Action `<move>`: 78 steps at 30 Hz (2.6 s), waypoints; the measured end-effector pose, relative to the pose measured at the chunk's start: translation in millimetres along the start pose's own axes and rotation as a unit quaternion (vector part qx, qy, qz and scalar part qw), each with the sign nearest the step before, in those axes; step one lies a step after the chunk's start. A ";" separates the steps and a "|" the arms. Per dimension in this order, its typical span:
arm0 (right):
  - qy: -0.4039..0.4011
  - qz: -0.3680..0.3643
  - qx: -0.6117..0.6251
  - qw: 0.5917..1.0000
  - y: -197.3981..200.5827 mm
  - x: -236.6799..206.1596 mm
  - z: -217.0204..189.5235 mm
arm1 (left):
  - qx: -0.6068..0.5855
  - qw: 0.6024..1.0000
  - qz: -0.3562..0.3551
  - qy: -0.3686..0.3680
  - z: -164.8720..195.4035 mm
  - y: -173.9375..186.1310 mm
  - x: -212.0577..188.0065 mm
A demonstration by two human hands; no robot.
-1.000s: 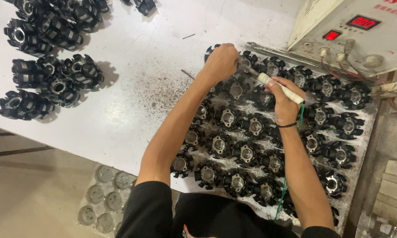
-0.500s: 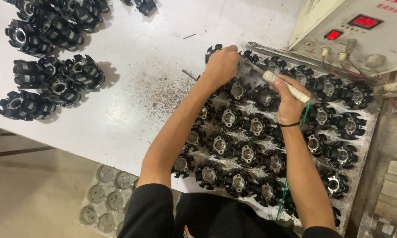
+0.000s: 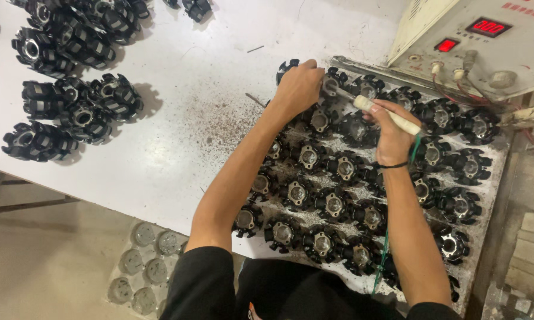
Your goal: The person solders wire leads onto a series of black impeller-like motor components arranged on a workbench, holding each component steady with one hand while applying a soldering iron with the other. After soldering, the person uses a red probe connected to a digital tester to test the finished components one at a time.
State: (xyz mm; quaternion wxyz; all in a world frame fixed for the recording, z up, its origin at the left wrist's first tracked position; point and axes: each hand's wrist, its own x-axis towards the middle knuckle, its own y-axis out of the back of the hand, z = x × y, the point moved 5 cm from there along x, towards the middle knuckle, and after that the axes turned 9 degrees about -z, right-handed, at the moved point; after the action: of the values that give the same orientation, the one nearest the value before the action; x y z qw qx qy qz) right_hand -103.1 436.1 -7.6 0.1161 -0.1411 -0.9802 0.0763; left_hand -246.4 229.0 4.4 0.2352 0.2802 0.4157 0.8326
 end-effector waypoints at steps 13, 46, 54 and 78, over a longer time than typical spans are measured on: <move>-0.024 -0.028 -0.023 0.999 -14.4 -86.6 -13.0 | -0.047 0.997 0.053 -0.002 25.8 17.5 -94.2; -0.031 -0.041 -0.090 0.995 -21.7 -88.5 -13.0 | -0.004 0.999 -0.050 0.019 26.9 6.7 -79.2; -0.030 -0.023 -0.065 0.997 -20.9 -88.3 -11.5 | 0.003 1.000 -0.018 0.001 30.3 8.9 -84.5; -0.024 -0.042 -0.085 0.995 -21.1 -161.7 -39.1 | -0.046 0.999 -0.011 0.003 57.4 35.0 -167.5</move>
State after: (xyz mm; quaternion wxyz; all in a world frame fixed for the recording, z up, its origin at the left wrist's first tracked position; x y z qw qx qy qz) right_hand 52.0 373.0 0.5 0.0831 -0.1074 -0.9907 -0.0086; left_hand -91.3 137.5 16.3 0.2558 0.2623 0.3810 0.8489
